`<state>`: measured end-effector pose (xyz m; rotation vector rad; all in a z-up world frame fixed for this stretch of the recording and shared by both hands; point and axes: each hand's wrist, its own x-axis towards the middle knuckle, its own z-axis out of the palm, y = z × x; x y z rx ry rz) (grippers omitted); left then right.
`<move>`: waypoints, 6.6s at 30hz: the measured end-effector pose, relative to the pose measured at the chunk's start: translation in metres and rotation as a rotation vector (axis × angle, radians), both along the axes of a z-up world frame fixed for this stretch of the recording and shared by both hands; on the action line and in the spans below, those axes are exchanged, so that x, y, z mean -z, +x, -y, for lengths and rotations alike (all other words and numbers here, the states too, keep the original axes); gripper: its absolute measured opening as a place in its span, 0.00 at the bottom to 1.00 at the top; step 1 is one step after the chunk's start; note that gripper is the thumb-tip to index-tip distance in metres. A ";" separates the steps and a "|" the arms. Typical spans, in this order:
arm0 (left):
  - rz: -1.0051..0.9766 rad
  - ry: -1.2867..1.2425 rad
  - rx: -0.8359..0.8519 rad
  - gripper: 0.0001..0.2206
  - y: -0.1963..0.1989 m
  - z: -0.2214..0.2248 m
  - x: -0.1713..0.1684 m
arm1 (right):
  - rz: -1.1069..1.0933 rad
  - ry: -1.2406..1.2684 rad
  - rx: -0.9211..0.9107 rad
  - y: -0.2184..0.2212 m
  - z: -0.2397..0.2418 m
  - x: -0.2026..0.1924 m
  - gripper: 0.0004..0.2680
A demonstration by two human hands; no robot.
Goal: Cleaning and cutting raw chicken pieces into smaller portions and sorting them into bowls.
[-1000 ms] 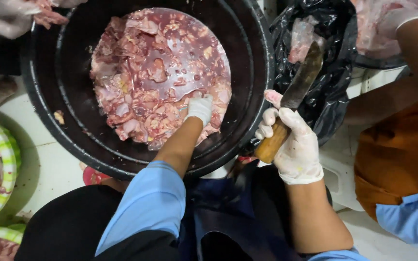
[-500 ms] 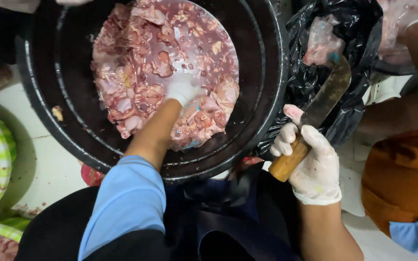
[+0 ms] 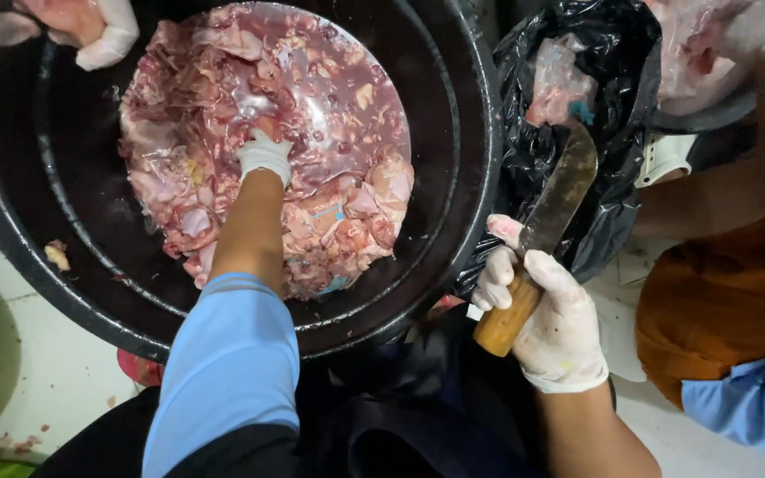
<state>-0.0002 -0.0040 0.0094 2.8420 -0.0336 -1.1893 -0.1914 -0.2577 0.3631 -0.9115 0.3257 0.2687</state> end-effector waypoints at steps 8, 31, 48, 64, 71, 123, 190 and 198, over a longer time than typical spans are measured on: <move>0.327 0.006 -0.067 0.12 -0.001 -0.015 0.040 | 0.024 0.014 0.004 -0.003 -0.006 -0.003 0.20; -0.094 -0.031 -0.702 0.34 -0.020 -0.031 0.052 | -0.001 -0.018 -0.014 -0.002 -0.011 -0.012 0.21; -0.099 -0.085 -0.108 0.18 -0.080 -0.046 -0.091 | 0.025 -0.061 0.059 0.004 -0.040 0.005 0.18; -0.032 -0.009 0.086 0.20 -0.065 -0.066 -0.082 | 0.009 -0.104 0.030 -0.012 -0.040 -0.003 0.20; -0.086 -0.104 0.030 0.25 -0.056 -0.042 0.027 | -0.013 -0.104 0.026 -0.005 -0.039 0.001 0.20; -0.043 0.212 0.260 0.15 -0.112 -0.028 -0.031 | 0.058 -0.067 0.106 -0.032 -0.031 -0.002 0.18; 0.244 -1.835 -1.000 0.33 -0.178 -0.011 -0.267 | 0.121 -0.440 -0.451 0.013 -0.094 0.034 0.20; 0.114 -1.821 -0.771 0.32 -0.181 -0.004 -0.258 | 0.196 0.063 -0.530 0.011 -0.080 0.098 0.13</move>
